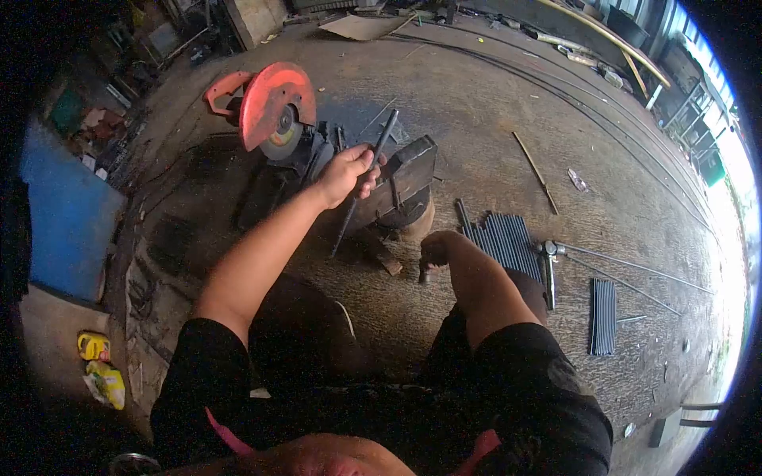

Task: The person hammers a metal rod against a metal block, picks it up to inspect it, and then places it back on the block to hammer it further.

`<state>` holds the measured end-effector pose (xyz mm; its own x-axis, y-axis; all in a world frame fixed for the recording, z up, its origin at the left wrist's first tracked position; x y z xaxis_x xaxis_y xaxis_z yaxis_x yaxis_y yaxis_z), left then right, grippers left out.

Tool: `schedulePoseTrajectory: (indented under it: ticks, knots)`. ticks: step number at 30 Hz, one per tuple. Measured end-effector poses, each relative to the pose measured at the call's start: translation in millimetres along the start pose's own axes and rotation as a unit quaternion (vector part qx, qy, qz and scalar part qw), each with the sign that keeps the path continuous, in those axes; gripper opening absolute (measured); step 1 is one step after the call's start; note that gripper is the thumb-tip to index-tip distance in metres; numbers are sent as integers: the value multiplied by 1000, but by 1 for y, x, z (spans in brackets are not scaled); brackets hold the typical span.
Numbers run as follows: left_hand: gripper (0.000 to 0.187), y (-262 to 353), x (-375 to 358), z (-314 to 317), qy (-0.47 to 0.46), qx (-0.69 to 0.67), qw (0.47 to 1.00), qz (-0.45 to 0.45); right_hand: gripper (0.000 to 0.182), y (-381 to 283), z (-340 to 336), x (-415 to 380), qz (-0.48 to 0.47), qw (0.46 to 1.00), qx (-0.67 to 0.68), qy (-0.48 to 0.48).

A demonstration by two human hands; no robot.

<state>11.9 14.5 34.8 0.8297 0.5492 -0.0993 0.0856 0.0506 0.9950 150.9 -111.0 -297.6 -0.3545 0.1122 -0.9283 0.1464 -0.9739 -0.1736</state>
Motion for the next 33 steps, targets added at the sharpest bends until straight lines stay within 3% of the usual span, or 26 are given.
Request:
schedulePoseTrajectory:
  ticks: [1,2,3,4,5,6,7,8,9,10,11,12,14,15,17,20,23,24,26,28,29,31,33]
  knots:
    - [27,0,-2,-2,8,-1,1000,0,36,-10,6,3,-74,935,-348,-13]
    - [26,-1,-3,-2,15,-2,1000,0,36,-7,3,6,-71,935,-347,-15]
    - [26,-1,-3,-3,17,1,1000,1,36,-15,28,-23,-133,817,-562,5]
    - [26,0,-3,-2,16,-3,1000,1,36,-19,47,-44,-185,647,-740,23]
    - [26,1,-1,-3,29,17,999,1,36,-19,34,-33,-180,649,-739,24]
    - [26,4,-1,-2,43,37,998,2,25,-17,4,-4,-150,859,-489,-30]
    - [25,7,-1,0,55,49,997,7,14,-11,-12,9,-107,974,-184,-78]
    - [25,9,0,5,51,45,998,12,14,-2,-13,0,-105,975,-182,-71]
    - [24,12,1,7,65,59,996,29,17,-23,-16,-27,-291,909,-295,49]
    - [24,14,3,8,78,73,993,47,21,-37,-7,-70,-456,782,-391,166]
    - [21,14,6,10,78,81,992,58,37,-27,-16,-79,-319,921,-153,161]
    - [21,20,3,16,75,77,992,65,37,-33,-2,-108,-318,920,-153,168]
    - [20,33,-5,28,75,88,991,70,50,-48,16,-175,-303,835,-304,343]
    - [19,39,-7,32,71,97,989,82,50,-46,37,-204,-301,831,-309,351]
    - [18,53,-16,43,75,73,990,99,48,-47,88,-277,-517,774,-166,324]
    - [18,69,-28,62,87,32,987,130,43,-24,159,-304,-583,744,-175,275]
    - [18,92,-44,74,98,-5,981,170,38,-8,185,-291,-626,726,-156,236]
    - [19,98,-50,79,93,-18,980,177,38,-2,194,-299,-628,723,-162,238]
    - [21,118,-68,88,55,-20,972,226,33,19,201,-320,-565,723,-173,358]
    - [26,131,-84,86,36,-123,968,217,29,31,213,-327,-584,717,-177,337]
    - [33,142,-95,84,40,-110,963,242,28,37,219,-329,-581,721,-186,328]
    - [32,153,-106,75,50,-122,956,261,25,48,230,-337,-533,736,-219,356]
    - [28,162,-120,70,56,-140,947,285,25,54,247,-350,-547,731,-227,337]
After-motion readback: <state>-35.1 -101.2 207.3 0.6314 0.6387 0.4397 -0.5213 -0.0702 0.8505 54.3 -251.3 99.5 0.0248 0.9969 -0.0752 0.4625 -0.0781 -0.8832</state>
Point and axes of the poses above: each hand's wrist, its own x-axis towards the middle knuckle, its own z-axis out of the palm, y = z × x, the point moved 8 cm from there along x, towards the middle knuckle, and after that the axes turned 6 degrees about x, right-handed, at the moved point
